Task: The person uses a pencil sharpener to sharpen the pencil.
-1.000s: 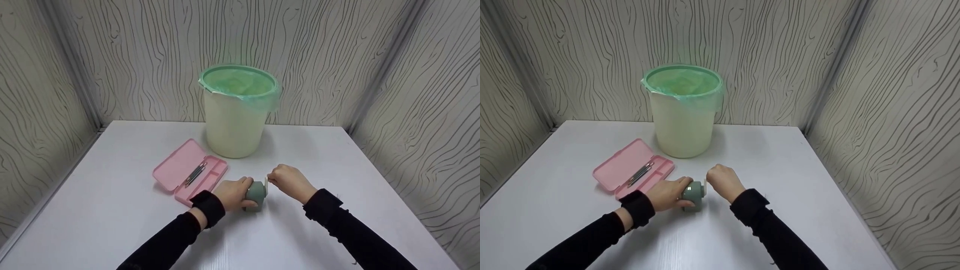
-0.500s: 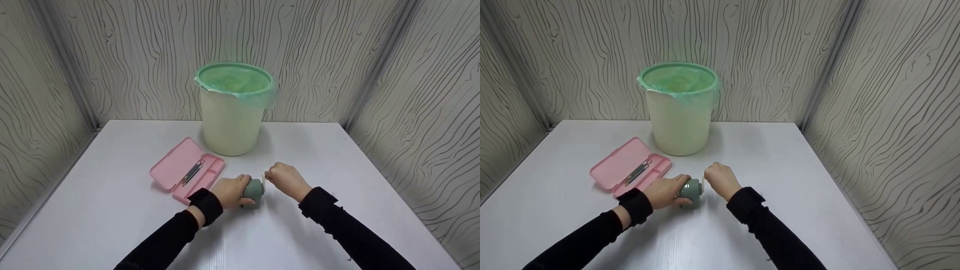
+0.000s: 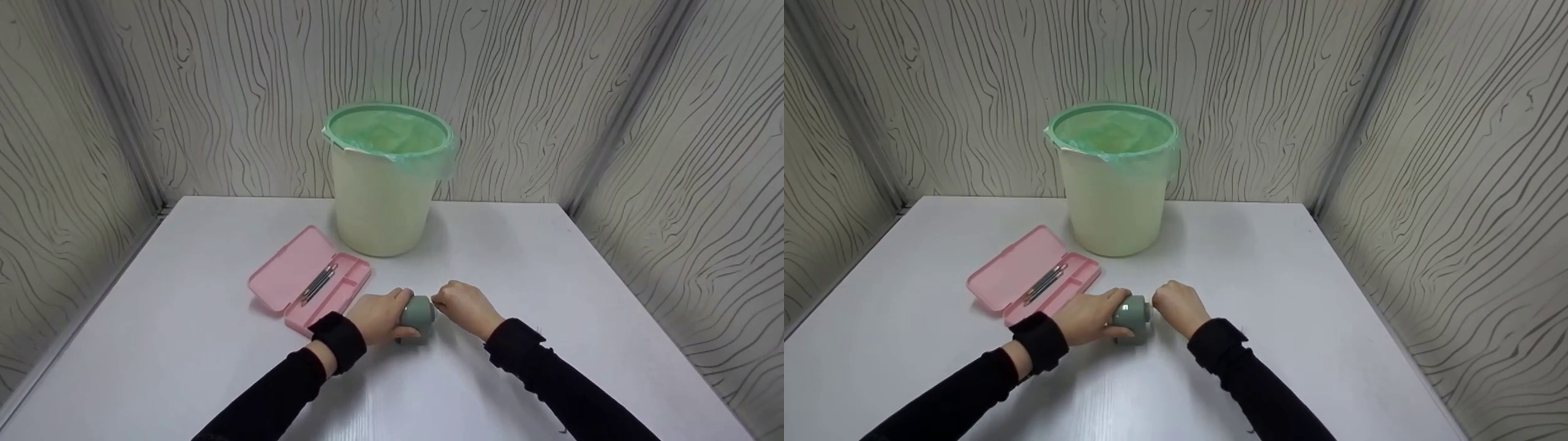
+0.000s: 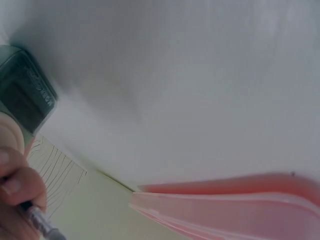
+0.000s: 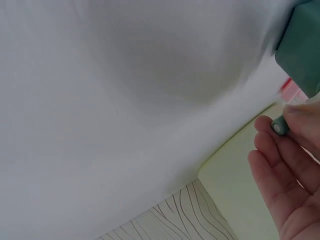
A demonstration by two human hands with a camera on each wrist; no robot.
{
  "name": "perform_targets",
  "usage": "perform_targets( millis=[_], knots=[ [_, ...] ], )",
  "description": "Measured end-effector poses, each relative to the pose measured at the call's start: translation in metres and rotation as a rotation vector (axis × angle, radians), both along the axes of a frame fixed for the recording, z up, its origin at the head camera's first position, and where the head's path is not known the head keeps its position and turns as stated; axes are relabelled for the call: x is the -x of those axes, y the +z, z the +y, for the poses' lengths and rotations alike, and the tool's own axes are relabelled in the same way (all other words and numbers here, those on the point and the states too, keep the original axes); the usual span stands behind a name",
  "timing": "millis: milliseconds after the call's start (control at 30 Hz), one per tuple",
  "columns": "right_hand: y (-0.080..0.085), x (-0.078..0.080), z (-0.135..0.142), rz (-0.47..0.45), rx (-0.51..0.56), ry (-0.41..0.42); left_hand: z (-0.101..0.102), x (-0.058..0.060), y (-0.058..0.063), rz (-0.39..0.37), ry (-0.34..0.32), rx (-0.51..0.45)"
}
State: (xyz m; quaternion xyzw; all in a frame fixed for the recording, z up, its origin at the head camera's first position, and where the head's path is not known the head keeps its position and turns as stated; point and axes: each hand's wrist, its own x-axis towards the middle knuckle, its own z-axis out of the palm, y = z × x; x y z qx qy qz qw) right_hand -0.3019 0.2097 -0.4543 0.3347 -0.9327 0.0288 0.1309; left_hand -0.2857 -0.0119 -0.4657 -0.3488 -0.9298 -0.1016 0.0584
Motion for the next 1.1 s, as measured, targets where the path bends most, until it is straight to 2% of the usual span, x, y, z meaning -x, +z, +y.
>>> perform_targets(
  millis=[267, 533, 933, 1100],
  knots=[
    [-0.013, -0.008, 0.005, -0.026, 0.062, 0.008, -0.001, -0.001, 0.002, 0.057, 0.010, -0.021],
    [-0.021, -0.020, 0.010, -0.085, 0.120, 0.016, 0.002, -0.004, 0.001, 0.013, 0.053, -0.024],
    [-0.022, -0.035, 0.017, -0.200, 0.175, 0.034, 0.004, -0.004, -0.002, 0.069, 0.064, -0.006],
    [-0.020, -0.042, 0.019, -0.198, 0.174, 0.062, 0.004, -0.004, -0.002, 0.024, 0.074, 0.005]
  ],
)
